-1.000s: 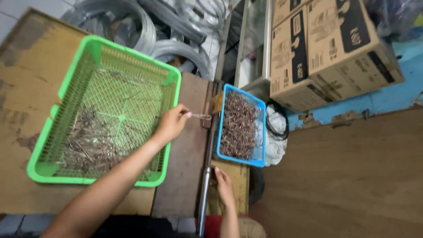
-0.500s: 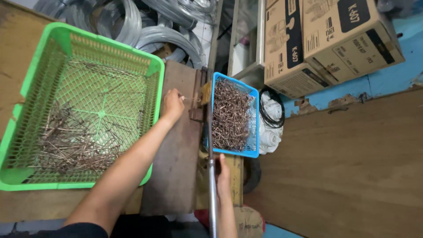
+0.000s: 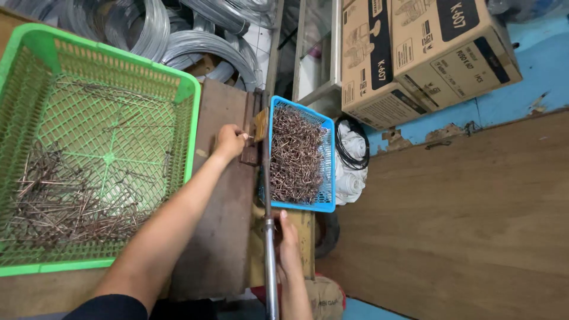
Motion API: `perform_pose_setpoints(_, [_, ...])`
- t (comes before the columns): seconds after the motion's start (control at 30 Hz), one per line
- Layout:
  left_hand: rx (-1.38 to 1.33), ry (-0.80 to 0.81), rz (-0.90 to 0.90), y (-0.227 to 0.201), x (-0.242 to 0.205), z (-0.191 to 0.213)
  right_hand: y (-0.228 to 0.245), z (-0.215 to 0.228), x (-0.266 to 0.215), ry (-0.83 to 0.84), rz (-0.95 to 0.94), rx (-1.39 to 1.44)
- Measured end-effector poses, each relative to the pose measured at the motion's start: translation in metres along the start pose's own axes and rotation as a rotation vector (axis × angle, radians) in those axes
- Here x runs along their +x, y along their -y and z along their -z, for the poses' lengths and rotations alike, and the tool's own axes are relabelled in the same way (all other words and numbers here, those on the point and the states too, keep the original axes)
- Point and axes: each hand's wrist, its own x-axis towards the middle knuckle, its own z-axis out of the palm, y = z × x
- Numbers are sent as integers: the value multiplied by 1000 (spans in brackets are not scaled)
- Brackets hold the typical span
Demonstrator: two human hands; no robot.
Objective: Processing small metal pins using a manual lever tool on a wooden workbench
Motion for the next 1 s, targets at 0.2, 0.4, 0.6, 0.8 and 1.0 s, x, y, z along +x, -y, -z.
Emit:
perform_pose_setpoints(0.2, [22, 9, -36, -21, -13, 6, -32, 8, 24, 83, 57, -58])
perform_pose_setpoints(0.4, [42, 2, -155, -20, -15, 18, -53, 2, 34, 43, 203, -273])
perform_pose_setpoints(0.6, [-41, 1, -206, -18, -17, 18, -37, -16, 15, 105, -36, -79])
perform_pose_setpoints(0.8, [-20, -161, -410, -11, -22, 14, -23, -38, -1, 126, -392, 72])
perform_pose_setpoints(1.0, [162, -275, -488, -31, -40, 30, -17, -56, 0, 30, -410, -137])
